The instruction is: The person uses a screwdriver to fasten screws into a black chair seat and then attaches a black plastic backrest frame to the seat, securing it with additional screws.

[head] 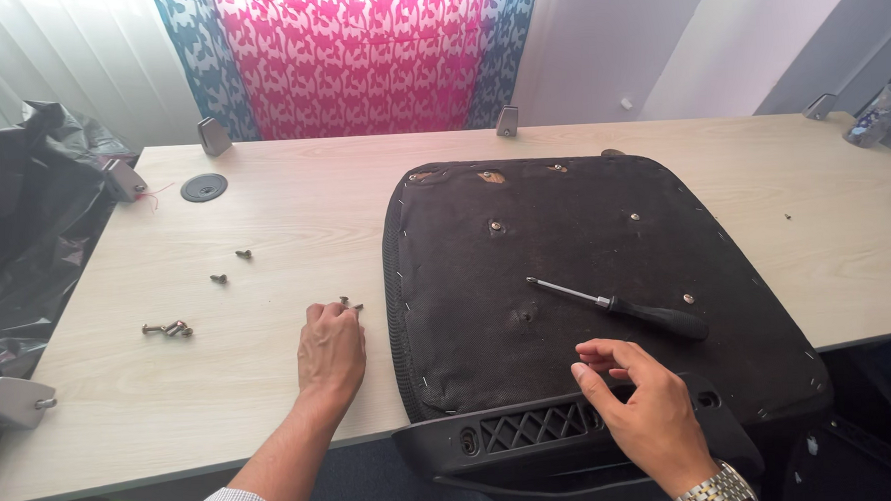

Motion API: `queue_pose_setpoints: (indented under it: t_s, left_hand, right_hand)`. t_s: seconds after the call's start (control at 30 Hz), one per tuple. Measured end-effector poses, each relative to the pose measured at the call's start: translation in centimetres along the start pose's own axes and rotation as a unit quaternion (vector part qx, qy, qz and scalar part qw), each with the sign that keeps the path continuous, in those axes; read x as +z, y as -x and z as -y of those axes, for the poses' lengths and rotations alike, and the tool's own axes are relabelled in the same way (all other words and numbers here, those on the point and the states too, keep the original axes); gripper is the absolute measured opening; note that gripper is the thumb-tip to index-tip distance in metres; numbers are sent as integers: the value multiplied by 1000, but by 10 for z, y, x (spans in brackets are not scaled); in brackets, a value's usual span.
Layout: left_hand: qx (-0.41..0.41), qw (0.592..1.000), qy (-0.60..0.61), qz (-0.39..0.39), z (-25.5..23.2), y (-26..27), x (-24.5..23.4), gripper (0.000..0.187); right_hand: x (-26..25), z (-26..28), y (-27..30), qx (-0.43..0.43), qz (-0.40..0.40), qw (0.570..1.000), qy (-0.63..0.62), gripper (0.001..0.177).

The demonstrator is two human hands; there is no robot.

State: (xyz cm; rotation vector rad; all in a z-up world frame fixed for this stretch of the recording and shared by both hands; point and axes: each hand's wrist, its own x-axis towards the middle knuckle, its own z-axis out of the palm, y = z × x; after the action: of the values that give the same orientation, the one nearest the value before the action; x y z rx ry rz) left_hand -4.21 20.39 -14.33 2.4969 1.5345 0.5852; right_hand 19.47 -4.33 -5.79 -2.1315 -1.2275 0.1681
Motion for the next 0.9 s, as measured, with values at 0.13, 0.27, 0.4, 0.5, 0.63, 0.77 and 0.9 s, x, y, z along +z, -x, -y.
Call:
queue_pose_setpoints:
  t_s: [0.13,0.27,0.4,0.5,0.63,0.77,0.9]
  left_hand:
    - [12,999,15,-46,-3,-6,-3,17]
    - [9,999,-47,23,-8,-14,-3,17]
    - [26,999,-39,-10,-8,-10,1,21]
    - [13,999,-29,-37,-7,-10,1,23]
    - [-3,1000,-25,-13,-3,-14,-5,18]
    - [-7,997,-67,42,-3,-16,-4,16]
    - [1,999,-48,22,-5,-17,1,14]
  right_hand:
    - [-2,-9,-1,9,-8,1000,-7,31]
    - [-5,-13,0,22,-5,1000,-10,31]
    - [-6,-14,1,29,-4,999,-12,31]
    - [-6,-14,0,25,-5,1000,-14,31]
    - [-7,-13,-1,28,-9,999,-17,30]
    - [-11,-19,-4,37,-45,998,16,28]
    - [-23,-36,-19,56,-80,991,96,24]
